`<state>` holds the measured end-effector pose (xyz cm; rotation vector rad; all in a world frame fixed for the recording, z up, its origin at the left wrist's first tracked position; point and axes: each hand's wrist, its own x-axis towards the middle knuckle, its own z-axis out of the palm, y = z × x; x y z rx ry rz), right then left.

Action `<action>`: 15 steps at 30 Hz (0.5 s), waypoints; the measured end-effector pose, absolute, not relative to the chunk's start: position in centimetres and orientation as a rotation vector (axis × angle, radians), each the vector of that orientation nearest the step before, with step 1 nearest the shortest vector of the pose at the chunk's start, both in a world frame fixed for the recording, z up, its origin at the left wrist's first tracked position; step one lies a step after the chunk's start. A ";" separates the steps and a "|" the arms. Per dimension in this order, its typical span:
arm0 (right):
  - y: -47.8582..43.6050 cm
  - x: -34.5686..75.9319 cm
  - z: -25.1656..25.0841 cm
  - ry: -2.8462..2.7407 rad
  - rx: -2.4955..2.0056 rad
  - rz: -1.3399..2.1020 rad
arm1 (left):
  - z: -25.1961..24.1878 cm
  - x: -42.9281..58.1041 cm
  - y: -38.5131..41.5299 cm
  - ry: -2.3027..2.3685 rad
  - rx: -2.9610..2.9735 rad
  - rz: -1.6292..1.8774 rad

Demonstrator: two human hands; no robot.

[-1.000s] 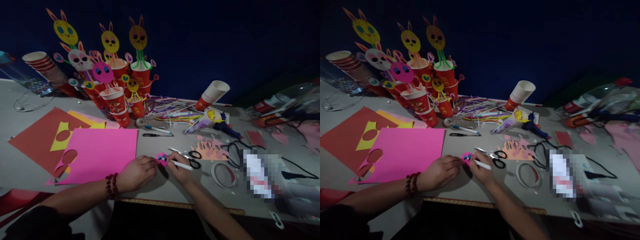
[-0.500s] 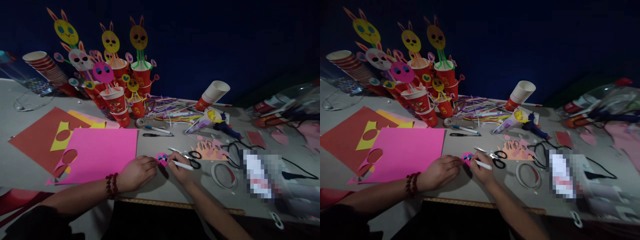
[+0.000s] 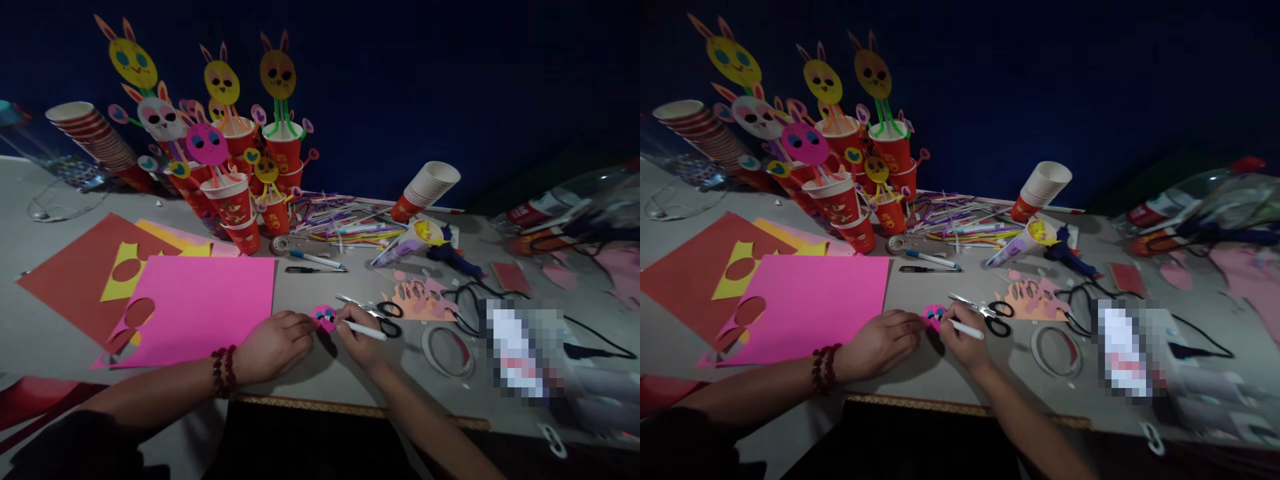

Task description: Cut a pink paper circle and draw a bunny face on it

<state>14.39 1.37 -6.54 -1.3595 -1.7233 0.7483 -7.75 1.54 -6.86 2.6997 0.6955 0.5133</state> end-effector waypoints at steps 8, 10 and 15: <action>1.3 14.5 -6.4 -1.711 -1.354 0.745 | -7.0 -7.8 1.5 0.690 2.715 0.484; 1.3 14.5 -6.5 -1.709 -1.356 0.747 | -7.1 -7.8 1.6 0.688 2.715 0.483; 1.4 14.4 -6.5 -1.726 -1.348 0.754 | -7.0 -7.8 1.6 0.694 2.708 0.494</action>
